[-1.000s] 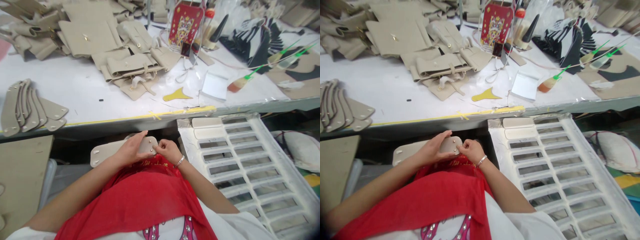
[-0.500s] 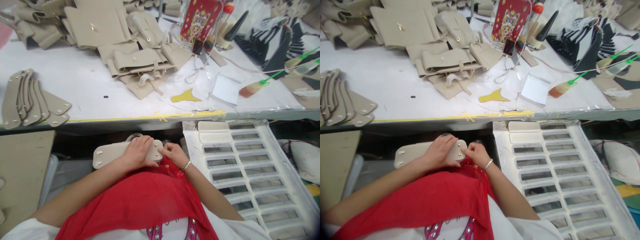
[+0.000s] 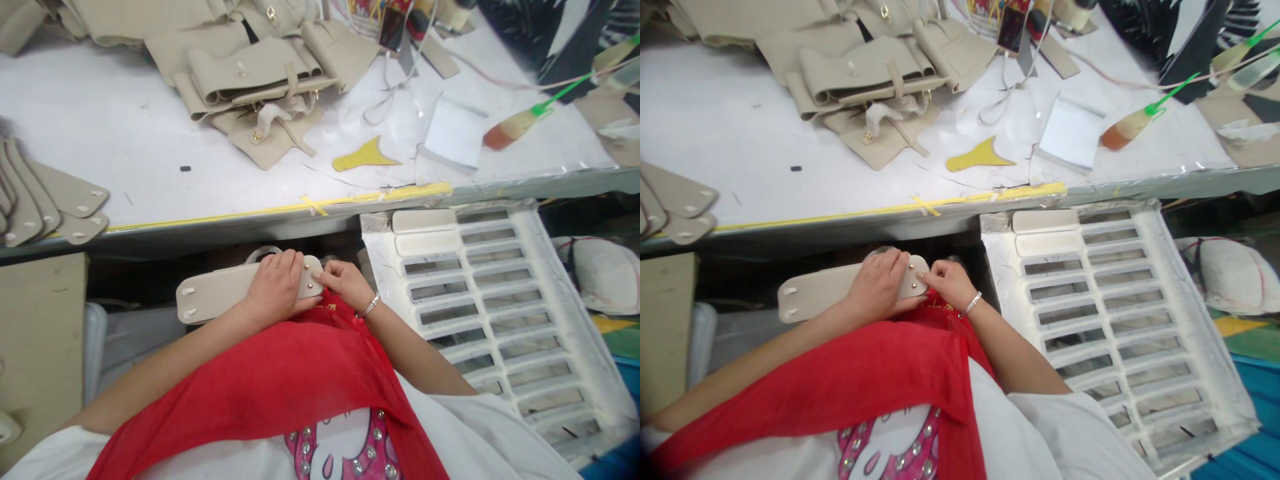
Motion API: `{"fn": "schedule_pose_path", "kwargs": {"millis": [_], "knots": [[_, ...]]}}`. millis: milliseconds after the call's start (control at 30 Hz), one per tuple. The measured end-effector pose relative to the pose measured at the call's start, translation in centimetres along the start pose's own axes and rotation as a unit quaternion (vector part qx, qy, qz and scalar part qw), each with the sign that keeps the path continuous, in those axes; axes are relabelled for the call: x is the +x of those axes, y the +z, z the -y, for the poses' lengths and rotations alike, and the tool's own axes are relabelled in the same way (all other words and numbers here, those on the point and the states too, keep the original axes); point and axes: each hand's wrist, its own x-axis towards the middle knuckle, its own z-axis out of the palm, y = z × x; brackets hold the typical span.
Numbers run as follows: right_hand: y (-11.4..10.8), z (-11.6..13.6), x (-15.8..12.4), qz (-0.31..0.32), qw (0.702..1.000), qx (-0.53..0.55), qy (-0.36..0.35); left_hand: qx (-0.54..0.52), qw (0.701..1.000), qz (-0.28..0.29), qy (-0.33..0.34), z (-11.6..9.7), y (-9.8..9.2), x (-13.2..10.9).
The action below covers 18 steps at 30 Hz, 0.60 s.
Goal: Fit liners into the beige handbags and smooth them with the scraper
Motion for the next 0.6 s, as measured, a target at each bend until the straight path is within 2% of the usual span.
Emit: {"fn": "schedule_pose_path", "kwargs": {"millis": [233, 433, 600], "knots": [[0.5, -0.2, -0.4, -0.016, 1.000, -0.011, -0.016, 0.009, 1.000, -0.009, 0.016, -0.2, 0.3, -0.4], [0.7, 1.5, -2.3, -0.089, 0.976, -0.182, -0.076, -0.059, 0.996, -0.059, 0.011, 0.5, 0.9, -0.9], [0.4, 3.1, -2.5, -0.086, 0.954, -0.277, -0.078, -0.096, 0.990, -0.107, -0.011, 0.8, 1.6, -1.1]]}}
